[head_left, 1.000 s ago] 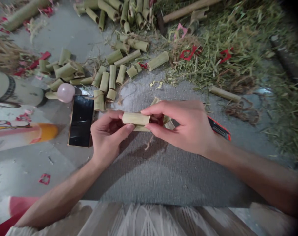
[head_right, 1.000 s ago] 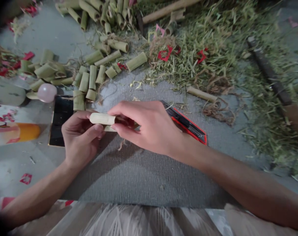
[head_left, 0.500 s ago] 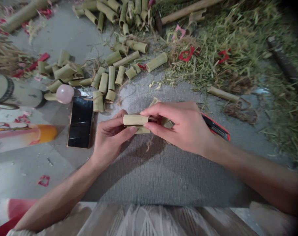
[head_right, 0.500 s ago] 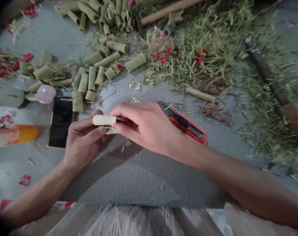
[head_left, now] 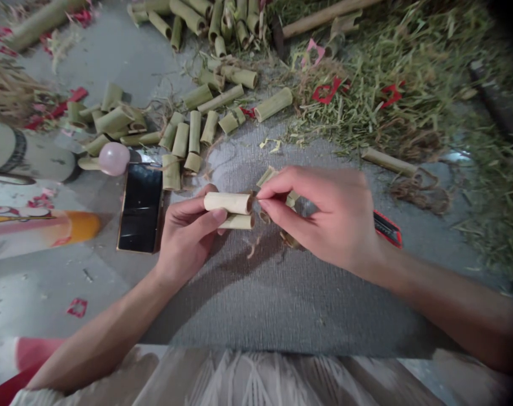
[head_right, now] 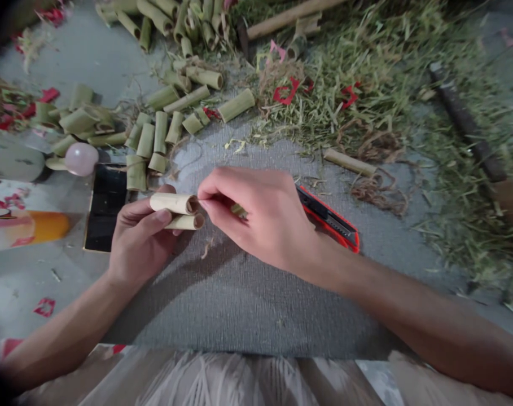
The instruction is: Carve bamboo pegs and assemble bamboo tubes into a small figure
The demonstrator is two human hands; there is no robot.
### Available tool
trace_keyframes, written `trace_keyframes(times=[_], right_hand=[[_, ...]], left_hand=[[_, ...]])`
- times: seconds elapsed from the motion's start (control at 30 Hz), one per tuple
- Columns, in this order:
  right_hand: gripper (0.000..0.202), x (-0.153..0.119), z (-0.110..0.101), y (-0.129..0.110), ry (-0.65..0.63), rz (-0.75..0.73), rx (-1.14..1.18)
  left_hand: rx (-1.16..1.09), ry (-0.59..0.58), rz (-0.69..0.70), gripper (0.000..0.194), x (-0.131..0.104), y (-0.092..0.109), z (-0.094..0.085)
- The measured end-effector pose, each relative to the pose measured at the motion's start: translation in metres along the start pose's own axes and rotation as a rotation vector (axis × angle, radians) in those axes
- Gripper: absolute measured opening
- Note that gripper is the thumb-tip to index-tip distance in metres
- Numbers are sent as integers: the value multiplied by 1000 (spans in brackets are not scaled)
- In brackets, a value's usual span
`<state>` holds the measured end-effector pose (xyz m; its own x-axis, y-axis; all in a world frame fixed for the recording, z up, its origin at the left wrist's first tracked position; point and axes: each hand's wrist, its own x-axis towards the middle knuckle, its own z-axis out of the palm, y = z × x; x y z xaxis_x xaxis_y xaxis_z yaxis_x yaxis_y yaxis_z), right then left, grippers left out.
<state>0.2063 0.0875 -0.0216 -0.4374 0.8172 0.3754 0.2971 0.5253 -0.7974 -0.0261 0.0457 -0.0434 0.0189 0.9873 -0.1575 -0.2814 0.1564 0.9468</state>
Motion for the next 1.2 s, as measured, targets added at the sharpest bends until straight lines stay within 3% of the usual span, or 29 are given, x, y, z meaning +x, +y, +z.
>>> trace_keyframes(times=[0.13,0.37,1.0,1.2], right_hand=[[15,-1,2,1,-18,-31,-18],[17,-2,2,0,60,-55,-118],[14,-7,10,2,14,-136,-108],[16,-6,10,4,-22,-117,-83]], left_hand=[[11,-8,8,14,0,-1,0],[24,12,4,20,0,0,0],[24,-98,57,6,-1,-7,-6],[50,-63,35,6,-3,-9,-7]])
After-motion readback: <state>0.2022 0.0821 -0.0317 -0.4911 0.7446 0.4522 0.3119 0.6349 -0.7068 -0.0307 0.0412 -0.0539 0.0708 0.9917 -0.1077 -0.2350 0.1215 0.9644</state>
